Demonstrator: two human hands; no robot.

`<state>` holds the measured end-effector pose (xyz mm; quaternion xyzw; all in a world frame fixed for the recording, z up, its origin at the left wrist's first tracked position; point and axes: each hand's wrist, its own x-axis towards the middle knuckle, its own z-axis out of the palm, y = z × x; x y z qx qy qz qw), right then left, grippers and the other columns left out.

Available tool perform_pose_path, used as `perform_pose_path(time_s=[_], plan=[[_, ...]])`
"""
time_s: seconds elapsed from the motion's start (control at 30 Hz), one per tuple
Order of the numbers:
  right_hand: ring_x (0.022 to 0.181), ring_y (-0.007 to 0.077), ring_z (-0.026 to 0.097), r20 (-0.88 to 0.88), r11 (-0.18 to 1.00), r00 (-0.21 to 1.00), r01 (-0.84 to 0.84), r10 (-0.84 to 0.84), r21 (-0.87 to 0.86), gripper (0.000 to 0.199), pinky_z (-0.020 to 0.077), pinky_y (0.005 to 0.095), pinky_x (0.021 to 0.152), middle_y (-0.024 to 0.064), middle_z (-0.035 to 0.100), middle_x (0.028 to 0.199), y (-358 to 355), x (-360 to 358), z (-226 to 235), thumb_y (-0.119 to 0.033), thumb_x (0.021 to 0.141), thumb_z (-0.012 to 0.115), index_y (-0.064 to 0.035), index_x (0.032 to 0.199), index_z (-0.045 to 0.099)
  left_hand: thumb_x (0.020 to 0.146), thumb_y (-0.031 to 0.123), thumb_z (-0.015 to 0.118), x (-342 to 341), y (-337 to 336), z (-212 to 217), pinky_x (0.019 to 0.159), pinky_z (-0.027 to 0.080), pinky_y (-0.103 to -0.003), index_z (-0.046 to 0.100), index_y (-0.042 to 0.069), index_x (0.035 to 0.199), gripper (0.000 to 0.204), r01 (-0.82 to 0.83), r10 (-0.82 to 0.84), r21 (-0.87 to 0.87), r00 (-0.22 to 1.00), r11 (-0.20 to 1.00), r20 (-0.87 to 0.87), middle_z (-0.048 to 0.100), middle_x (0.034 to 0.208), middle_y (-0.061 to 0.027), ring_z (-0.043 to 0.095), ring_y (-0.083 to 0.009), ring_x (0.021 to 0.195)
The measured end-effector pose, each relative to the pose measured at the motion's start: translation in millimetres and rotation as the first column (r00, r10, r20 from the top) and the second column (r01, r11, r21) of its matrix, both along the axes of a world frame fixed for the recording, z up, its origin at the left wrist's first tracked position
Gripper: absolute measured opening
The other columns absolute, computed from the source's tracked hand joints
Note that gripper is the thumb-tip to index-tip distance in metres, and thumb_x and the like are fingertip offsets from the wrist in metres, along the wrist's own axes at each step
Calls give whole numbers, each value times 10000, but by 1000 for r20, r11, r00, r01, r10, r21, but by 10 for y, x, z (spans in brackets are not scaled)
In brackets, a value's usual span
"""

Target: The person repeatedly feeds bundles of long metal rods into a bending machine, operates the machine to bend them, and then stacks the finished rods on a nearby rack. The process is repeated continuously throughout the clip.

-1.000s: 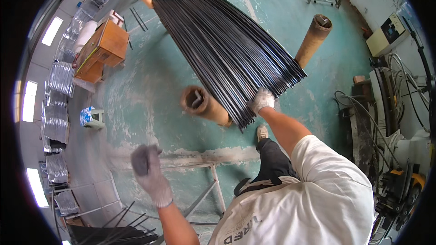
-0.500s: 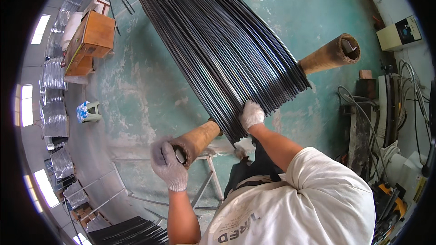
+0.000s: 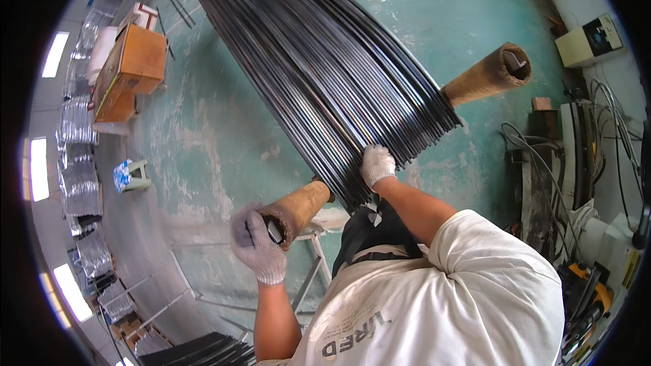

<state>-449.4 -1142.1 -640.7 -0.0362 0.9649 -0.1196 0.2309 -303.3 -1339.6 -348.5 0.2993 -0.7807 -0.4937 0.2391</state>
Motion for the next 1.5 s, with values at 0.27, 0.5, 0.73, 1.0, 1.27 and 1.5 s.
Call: perform_pose_path(time_s=[0.27,0.5,0.73,1.0,1.27,1.5], plan=[[1169,365,791,219,1000,976,-7,10,-14,227,652,449,955,198,817,1226,27,-318,280,-125,927,740,-49,1104,859,1120,117,596,33,-87,-21,984,515,-371,693,-33,1146,180,57,-57,12,998,998,-24,705,1114,-117,656,-227,1045],[1280,379,692,26,989,996,85,-89,119,287,588,453,1061,209,716,1379,704,-469,375,-152,911,746,-70,1170,841,1113,102,582,53,-161,-45,982,514,-371,689,-26,1151,171,83,-82,34,996,996,-42,703,1116,-115,653,-221,1042],[1273,406,644,-101,962,968,242,-230,130,297,553,447,1103,220,678,1378,1034,-683,131,-118,898,757,-30,1178,798,1115,143,595,25,-168,-42,967,520,-373,685,-25,1174,200,100,-99,43,995,994,-22,704,1117,-119,655,-219,1033],[1206,432,752,-11,968,969,246,-247,-51,246,608,517,1031,275,775,1241,1253,-819,138,-67,973,666,-27,1195,764,1119,163,602,25,-177,-34,954,526,-374,686,-28,1165,213,119,-117,43,992,992,-47,704,1106,-111,654,-221,1021],[1227,468,723,70,967,978,203,-195,-153,348,587,529,1052,307,759,1247,1281,-735,712,-187,957,658,-13,1256,694,1031,21,661,36,-65,171,959,542,-405,670,-24,1119,99,165,-220,-462,973,872,-67,679,1096,-149,669,-301,1024],[1108,496,727,130,982,987,115,-95,-150,424,581,567,932,288,767,1130,1426,31,1397,-357,997,738,-30,1248,642,960,-6,706,74,669,283,942,558,-395,689,7,1088,130,491,-607,-481,787,726,-113,705,1023,-134,700,-301,985]])
